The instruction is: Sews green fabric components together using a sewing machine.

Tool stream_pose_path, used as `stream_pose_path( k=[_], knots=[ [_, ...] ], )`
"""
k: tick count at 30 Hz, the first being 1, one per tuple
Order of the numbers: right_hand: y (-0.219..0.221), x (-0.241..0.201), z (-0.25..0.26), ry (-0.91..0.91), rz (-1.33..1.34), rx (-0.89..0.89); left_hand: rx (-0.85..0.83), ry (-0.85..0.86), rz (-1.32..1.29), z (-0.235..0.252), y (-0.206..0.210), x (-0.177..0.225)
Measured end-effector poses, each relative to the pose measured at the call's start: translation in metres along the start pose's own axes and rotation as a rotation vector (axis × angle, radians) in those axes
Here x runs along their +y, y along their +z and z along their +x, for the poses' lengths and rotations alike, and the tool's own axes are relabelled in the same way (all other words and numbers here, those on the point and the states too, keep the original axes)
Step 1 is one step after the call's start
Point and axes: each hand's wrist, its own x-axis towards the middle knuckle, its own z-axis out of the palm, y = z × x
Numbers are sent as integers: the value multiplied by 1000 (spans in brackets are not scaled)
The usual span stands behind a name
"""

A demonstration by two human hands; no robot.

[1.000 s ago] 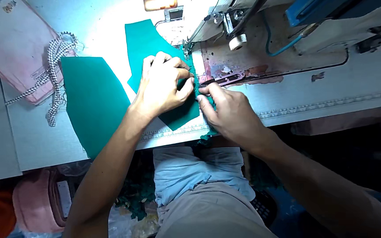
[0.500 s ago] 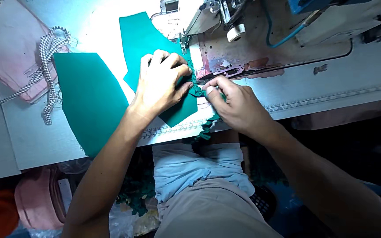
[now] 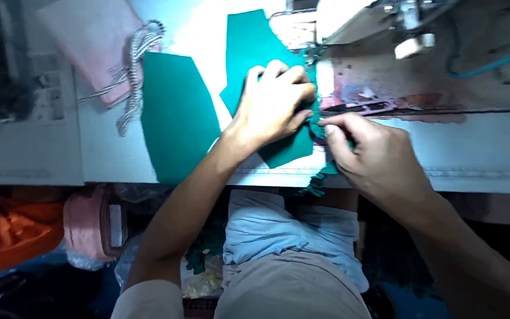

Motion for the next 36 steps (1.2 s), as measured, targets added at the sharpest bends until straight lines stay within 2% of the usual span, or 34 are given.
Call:
stream_pose_path(
  k=[3, 7, 10, 13, 14, 15, 18, 21, 28, 33, 36],
  knots=[
    [13, -2, -4, -44, -91, 13, -58, -64, -49, 1, -4, 5],
    [21, -4, -9, -54, -147, 9, -5, -66, -10, -8, 4, 8],
    [12, -2, -12, 91, 98, -26, -2, -72, -25, -9, 7, 9],
    [3, 7, -15, 366, 563, -103, 27, -80, -31, -10, 11, 9],
    [2, 9, -13, 447, 659, -122, 34, -84, -40, -11, 12, 9],
    [1, 12, -12, 469, 633, -133, 39, -87, -53, -12, 13, 9],
    [-4, 12, -10, 239, 186, -103, 80, -69, -80, -14, 16, 7],
    [-4, 10, -8, 80, -65, -18, 74, -61, -82, -13, 16, 6],
    [2, 9, -11, -43, -150, -21, 51, -68, -87, -13, 16, 3],
    [-1, 1, -13, 24, 4, 16, 24, -80, -124, -10, 15, 1],
    [8, -5, -17, 18, -21, 18, 3, -99, -178, -10, 11, -2]
  ],
)
